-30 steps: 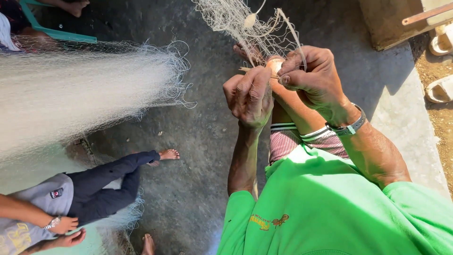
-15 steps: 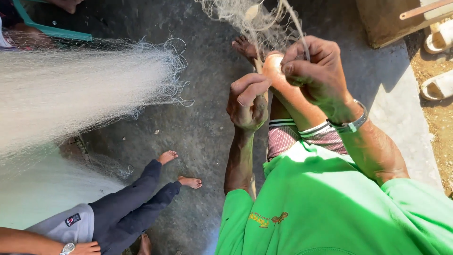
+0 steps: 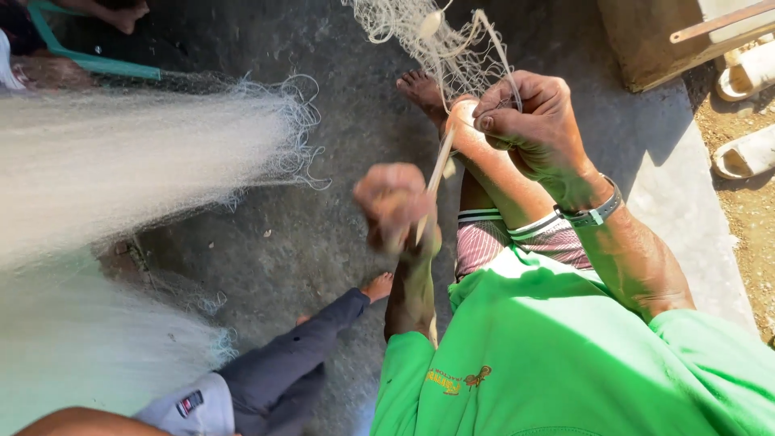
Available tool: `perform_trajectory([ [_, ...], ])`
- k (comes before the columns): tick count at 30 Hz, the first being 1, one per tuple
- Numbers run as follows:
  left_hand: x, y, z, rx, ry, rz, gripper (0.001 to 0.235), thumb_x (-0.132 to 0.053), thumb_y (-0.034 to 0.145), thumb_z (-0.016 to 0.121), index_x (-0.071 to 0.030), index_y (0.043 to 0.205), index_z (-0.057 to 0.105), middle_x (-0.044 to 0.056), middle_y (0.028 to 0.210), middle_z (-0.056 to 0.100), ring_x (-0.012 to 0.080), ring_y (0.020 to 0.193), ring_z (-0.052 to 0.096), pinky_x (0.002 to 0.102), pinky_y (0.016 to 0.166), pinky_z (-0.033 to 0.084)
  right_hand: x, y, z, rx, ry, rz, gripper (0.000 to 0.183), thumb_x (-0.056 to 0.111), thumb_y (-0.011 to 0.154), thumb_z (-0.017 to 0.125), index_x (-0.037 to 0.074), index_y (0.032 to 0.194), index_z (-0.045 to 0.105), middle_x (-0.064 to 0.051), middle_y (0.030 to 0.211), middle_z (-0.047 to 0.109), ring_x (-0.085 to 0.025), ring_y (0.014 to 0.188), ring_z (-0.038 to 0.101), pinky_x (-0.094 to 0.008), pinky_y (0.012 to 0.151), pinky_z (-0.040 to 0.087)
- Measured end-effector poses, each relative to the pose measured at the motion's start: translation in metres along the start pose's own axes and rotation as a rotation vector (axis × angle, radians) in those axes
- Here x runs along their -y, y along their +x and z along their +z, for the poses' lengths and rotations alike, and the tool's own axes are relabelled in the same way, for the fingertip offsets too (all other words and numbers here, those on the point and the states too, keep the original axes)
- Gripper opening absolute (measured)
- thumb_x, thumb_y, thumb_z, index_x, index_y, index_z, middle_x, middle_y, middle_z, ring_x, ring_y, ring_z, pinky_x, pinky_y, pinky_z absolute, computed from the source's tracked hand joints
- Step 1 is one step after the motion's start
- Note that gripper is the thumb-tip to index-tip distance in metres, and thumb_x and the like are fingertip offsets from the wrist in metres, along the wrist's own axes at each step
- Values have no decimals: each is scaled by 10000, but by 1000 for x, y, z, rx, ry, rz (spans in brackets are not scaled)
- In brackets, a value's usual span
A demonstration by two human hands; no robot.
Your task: Repairing a fishing net by weaving and knotting using a wooden shuttle.
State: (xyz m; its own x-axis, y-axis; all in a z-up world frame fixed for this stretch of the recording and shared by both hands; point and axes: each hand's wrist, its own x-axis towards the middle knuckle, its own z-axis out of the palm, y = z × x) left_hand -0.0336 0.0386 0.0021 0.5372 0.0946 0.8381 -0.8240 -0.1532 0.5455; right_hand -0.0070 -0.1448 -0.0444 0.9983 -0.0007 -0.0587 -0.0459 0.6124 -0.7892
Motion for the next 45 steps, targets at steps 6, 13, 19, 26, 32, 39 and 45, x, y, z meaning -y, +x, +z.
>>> perform_trajectory([
  [6, -43, 22, -14, -20, -92, 27, 236, -378, 1220, 587, -197, 1075, 543, 32, 1025, 659, 222, 853, 581, 419, 793, 541, 3, -1, 3, -15, -35, 5, 73, -59, 974, 797, 3, 992, 763, -80, 849, 743, -85, 667, 615, -198, 585, 478],
  [13, -32, 37, -26, -120, -58, 52, 151, -267, 1197, 631, -119, 1214, 611, 134, 935, 651, 251, 746, 545, 426, 617, 495, 0, -2, 2, -33, -44, 3, 81, -46, 956, 815, 11, 994, 771, -66, 841, 741, -73, 678, 604, -198, 593, 464],
  [19, -23, 66, -32, 9, 240, 258, 187, -248, 1203, 643, -66, 1190, 686, 208, 1002, 695, 297, 583, 685, 364, 488, 511, 6, -6, 9, -72, -138, -25, 128, -88, 936, 777, 29, 987, 784, -59, 900, 786, -54, 758, 650, -199, 640, 479],
  [26, 4, 78, -22, 257, 71, 136, 274, 190, 1146, 524, 49, 1298, 702, 282, 1264, 693, 325, 944, 846, 232, 481, 492, 20, -5, 22, -117, 336, 65, 404, 49, 919, 830, -28, 1307, 746, 39, 583, 450, -56, 506, 425, -212, 486, 338],
  [32, 15, 99, -20, 204, 177, 357, 152, -16, 1083, 730, 118, 1074, 801, 267, 1005, 807, 287, 868, 830, 385, 769, 755, 4, 3, -2, -147, 368, -16, 250, 45, 922, 882, -51, 1085, 718, -161, 731, 673, -141, 576, 660, -285, 593, 635],
  [39, 17, 110, -4, 253, 148, 363, 180, -77, 1100, 735, 80, 1085, 823, 229, 962, 809, 306, 853, 829, 410, 781, 715, 29, 5, -16, -287, 330, -210, 96, -17, 1003, 812, -23, 1062, 736, -224, 1271, 775, -206, 912, 826, -353, 760, 739],
  [45, 6, 98, 36, 294, -113, -16, 262, -174, 1198, 562, 48, 1126, 682, 148, 885, 790, 260, 855, 783, 355, 784, 657, 25, 8, -31, -118, 476, -349, 100, 39, 1028, 784, 0, 1057, 697, -295, 1335, 686, -323, 1057, 795, -540, 944, 783],
])
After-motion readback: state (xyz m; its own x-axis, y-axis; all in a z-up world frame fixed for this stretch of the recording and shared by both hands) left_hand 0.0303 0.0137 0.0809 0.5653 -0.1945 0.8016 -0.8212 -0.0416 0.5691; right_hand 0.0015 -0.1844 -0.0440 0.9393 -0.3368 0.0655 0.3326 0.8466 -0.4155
